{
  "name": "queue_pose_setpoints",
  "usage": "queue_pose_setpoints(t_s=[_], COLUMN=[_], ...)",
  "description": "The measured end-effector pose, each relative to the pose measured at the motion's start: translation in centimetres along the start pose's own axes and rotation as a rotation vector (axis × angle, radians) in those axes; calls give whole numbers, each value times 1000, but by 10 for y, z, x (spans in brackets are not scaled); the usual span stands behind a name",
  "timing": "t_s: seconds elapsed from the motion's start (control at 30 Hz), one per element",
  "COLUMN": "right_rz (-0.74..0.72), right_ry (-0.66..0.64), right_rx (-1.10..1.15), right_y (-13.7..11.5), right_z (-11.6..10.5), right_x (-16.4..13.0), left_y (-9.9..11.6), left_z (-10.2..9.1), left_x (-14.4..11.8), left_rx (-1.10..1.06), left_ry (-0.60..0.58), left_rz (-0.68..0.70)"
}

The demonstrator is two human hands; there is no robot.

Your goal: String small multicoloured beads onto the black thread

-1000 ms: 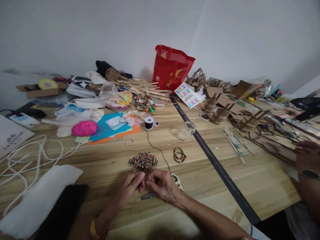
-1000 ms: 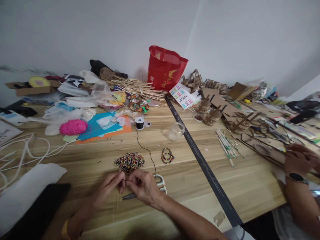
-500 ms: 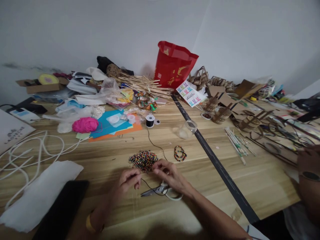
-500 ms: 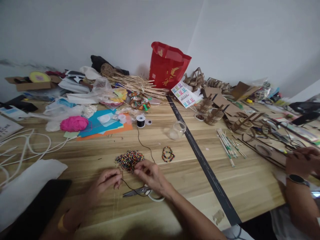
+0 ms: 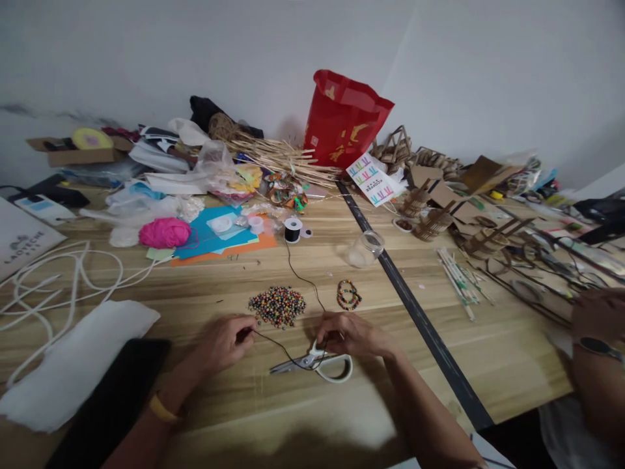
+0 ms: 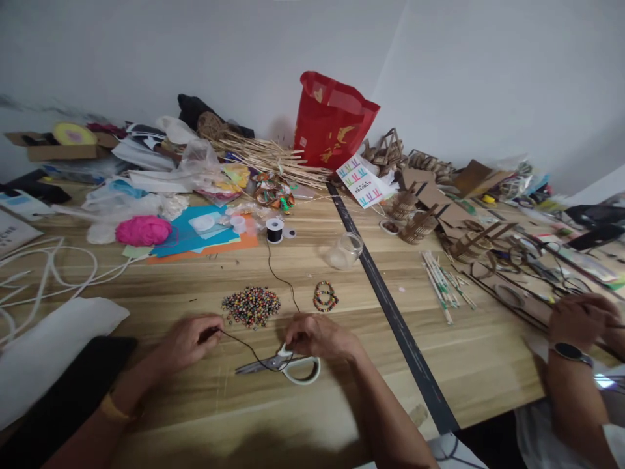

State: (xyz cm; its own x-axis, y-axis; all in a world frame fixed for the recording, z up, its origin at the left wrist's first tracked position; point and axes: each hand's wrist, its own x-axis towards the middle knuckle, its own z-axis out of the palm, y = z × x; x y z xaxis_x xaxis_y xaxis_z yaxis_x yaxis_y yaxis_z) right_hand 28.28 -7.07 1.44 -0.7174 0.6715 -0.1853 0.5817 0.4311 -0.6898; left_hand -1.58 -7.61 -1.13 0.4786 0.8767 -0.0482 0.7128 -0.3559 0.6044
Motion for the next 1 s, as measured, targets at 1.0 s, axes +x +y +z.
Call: queue_pose_setpoints(t_s=[1.0], right_rz=[-109], right_ry=[357], right_rx=[80], right_y=[-35], right_z=[34], right_x=[18], left_y=[21], left_z=[17], left_x=[-3], left_rx=[-29], left_ry=[12], left_rz=[129])
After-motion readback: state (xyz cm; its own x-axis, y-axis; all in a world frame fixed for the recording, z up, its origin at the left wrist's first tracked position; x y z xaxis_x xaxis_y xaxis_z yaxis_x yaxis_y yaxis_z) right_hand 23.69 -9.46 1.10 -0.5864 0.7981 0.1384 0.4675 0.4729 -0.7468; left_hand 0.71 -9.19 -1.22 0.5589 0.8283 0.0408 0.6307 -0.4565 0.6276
